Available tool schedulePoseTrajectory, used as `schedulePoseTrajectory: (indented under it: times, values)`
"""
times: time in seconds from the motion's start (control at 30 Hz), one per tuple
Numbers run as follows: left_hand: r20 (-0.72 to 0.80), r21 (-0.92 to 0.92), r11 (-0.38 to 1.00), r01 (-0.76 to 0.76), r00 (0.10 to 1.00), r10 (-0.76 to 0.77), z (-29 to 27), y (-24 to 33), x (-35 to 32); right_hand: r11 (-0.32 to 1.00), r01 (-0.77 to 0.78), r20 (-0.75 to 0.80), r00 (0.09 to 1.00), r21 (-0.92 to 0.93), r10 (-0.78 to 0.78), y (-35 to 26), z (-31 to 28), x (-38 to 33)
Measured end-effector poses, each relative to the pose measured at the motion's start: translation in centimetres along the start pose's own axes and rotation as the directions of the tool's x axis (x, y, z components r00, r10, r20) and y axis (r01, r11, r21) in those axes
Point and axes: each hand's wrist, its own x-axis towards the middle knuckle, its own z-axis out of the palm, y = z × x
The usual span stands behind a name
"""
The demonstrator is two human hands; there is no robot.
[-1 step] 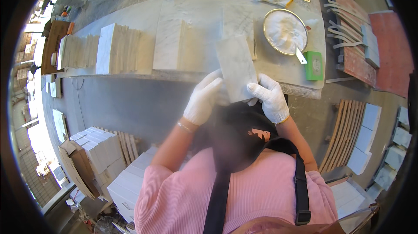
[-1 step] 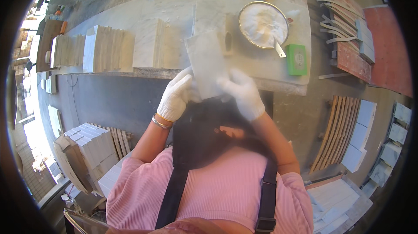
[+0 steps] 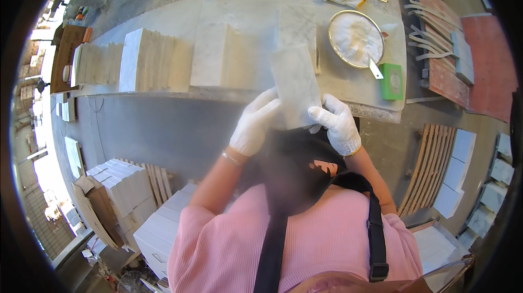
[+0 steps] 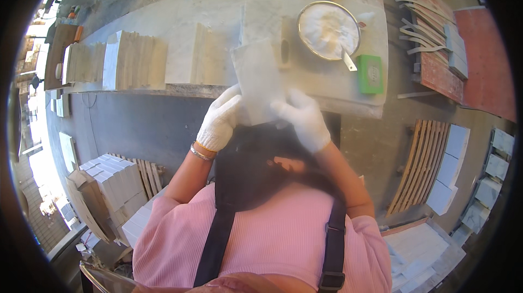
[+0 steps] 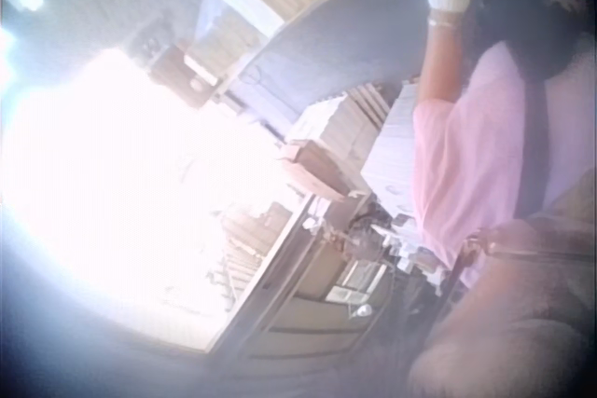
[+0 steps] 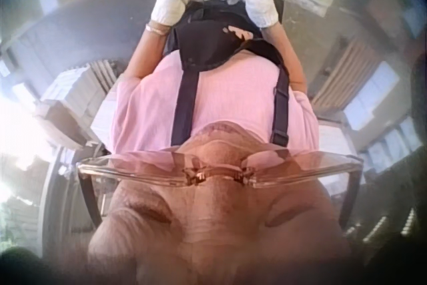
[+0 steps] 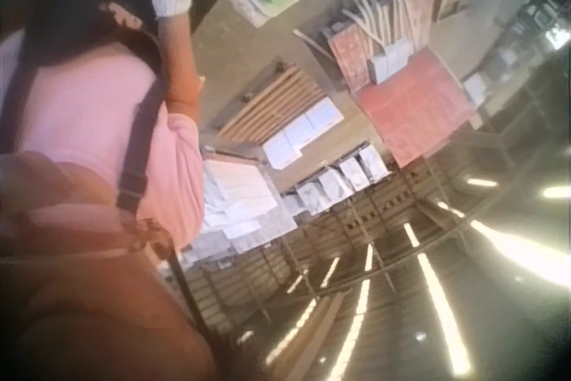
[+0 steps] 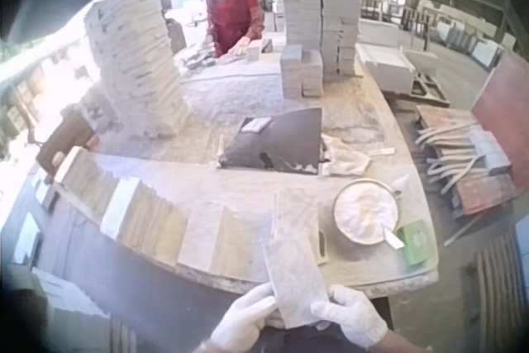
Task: The person sands the edges of rectangular white tiles using a green sanding block and a metal scraper. They repeatedly pick up tiles, sand their edges, and place them back on the workbench.
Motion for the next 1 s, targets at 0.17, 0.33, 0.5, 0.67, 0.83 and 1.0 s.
schedulePoseTrajectory:
  times: [0.17,0.33,0.5,0.67,0.83,1.0]
  values:
    - [0.030,0.124,0.991,-0.049,0.998,0.046,1.7,-0.4,-0.5,0.998,-0.029,0.020,0.999,-0.058,0.031,0.9,-0.8,-2.5]
    - [0.145,0.112,0.994,-0.014,0.989,-0.003,2.3,-0.1,-0.6,0.990,0.014,0.078,0.997,-0.137,-0.003,0.3,-3.0,-3.4]
    - [0.195,0.124,0.992,-0.037,0.981,0.012,2.9,0.2,-0.2,0.947,0.103,0.056,0.994,-0.306,-0.090,-1.5,-4.1,-2.7]
    - [0.239,0.177,0.984,-0.020,0.971,-0.023,3.9,0.4,0.3,0.973,0.188,-0.071,0.978,-0.134,-0.199,-3.6,-4.6,-0.9]
    - [0.280,0.145,0.989,-0.038,0.960,-0.005,4.5,-0.1,1.3,0.961,0.247,-0.225,0.936,-0.123,-0.269,-4.2,-5.3,0.6]
    - [0.224,0.096,0.995,-0.022,0.975,0.000,4.7,-1.0,2.7,0.960,0.276,-0.232,0.933,-0.037,-0.277,-3.5,-5.4,0.8]
